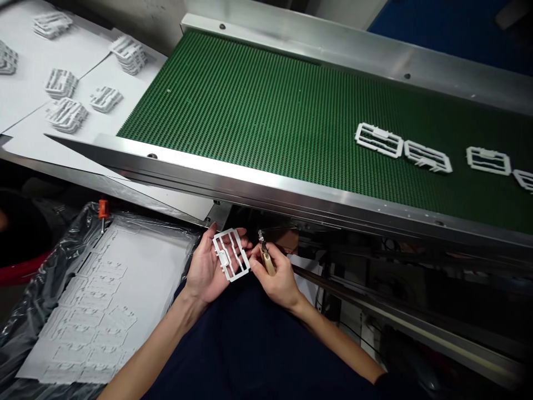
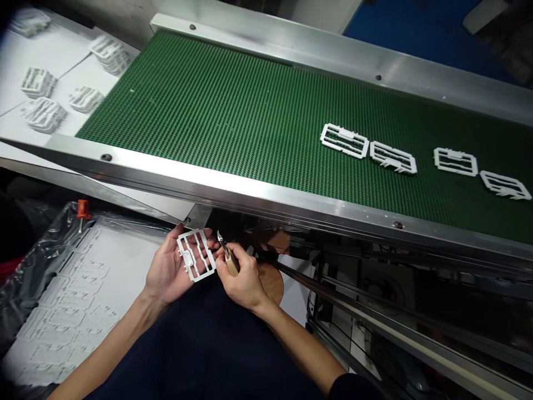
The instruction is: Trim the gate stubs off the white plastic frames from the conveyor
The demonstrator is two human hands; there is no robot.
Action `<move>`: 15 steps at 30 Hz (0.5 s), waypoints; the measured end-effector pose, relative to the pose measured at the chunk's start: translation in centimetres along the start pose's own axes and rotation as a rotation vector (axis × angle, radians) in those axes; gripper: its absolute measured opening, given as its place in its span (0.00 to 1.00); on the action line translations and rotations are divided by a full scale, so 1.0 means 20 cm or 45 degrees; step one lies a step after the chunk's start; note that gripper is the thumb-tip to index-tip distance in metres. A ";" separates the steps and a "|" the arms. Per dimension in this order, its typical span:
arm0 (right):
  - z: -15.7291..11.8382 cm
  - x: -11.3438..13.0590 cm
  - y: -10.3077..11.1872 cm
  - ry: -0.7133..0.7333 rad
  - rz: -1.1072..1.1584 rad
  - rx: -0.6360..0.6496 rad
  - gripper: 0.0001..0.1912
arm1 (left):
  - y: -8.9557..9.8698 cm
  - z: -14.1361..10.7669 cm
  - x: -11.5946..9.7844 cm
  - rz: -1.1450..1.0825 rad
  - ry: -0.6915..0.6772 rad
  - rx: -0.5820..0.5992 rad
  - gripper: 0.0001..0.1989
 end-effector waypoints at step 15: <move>-0.02 0.05 0.02 0.040 -0.013 -0.057 0.06 | -0.02 -0.13 -0.11 0.175 -0.110 -0.002 0.16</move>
Point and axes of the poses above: each hand's wrist, its own z-axis towards the middle knuckle, its own y-axis out of the back of the hand, x = y × z, the point moved 6 cm from there along z, towards the middle knuckle, and after that the axes turned 8 degrees about z, right-handed, at the moved point
